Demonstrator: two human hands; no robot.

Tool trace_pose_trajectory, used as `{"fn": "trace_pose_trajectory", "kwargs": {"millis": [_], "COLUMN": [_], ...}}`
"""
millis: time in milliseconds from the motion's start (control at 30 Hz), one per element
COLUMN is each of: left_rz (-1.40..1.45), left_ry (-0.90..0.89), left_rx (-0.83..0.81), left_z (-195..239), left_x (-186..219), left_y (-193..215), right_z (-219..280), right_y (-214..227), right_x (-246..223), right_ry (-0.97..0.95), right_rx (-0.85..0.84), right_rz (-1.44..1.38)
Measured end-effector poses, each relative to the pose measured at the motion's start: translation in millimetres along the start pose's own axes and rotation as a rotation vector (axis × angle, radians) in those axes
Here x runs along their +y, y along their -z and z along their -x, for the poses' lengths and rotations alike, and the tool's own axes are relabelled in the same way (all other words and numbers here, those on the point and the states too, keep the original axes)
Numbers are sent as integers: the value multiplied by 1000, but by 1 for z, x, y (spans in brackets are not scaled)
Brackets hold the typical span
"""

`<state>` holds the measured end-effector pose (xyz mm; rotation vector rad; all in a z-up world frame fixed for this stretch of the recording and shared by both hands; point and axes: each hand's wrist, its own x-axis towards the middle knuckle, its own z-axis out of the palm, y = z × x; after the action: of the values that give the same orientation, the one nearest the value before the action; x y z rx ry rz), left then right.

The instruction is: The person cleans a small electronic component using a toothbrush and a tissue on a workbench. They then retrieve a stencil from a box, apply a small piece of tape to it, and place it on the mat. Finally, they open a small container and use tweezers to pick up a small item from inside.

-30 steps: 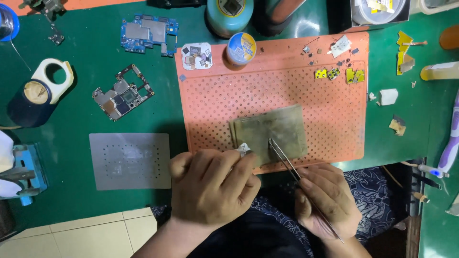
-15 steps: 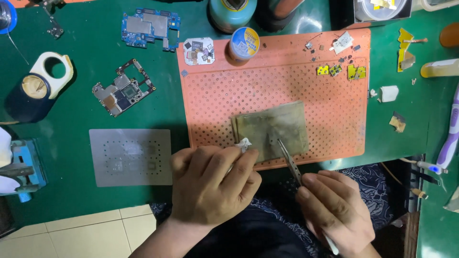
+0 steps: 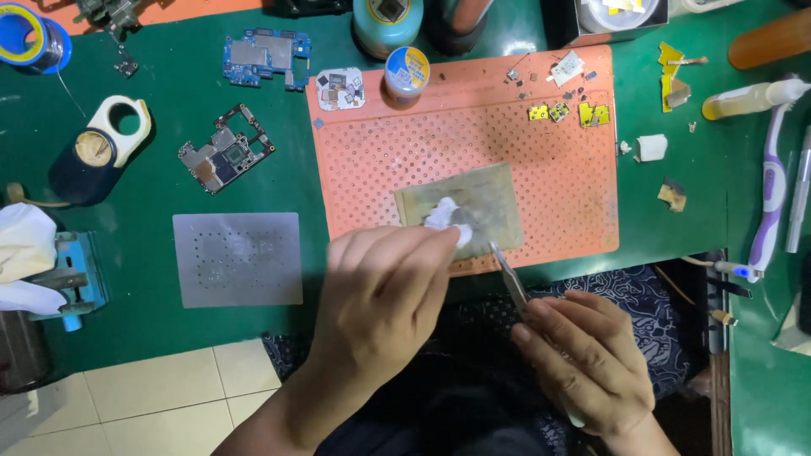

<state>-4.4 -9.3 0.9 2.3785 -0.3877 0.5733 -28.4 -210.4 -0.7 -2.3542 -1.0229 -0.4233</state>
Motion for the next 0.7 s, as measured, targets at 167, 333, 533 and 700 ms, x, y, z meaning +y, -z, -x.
{"fn": "trace_pose_trajectory", "kwargs": {"millis": [167, 333, 533, 700], "left_rz": [-131, -18, 249, 221], "left_ry": [8, 88, 370, 401], "left_rx": [-145, -204, -94, -2], "left_z": [-17, -26, -24, -8], "left_x": [14, 17, 12, 8], "left_y": [-14, -5, 12, 11], "right_z": [8, 10, 10, 4], "right_y": [3, 5, -6, -17], "right_x": [2, 4, 2, 0], "right_ry": [-78, -44, -128, -122], "right_rx": [108, 158, 282, 277], "right_rz": [-18, -73, -180, -230]}}
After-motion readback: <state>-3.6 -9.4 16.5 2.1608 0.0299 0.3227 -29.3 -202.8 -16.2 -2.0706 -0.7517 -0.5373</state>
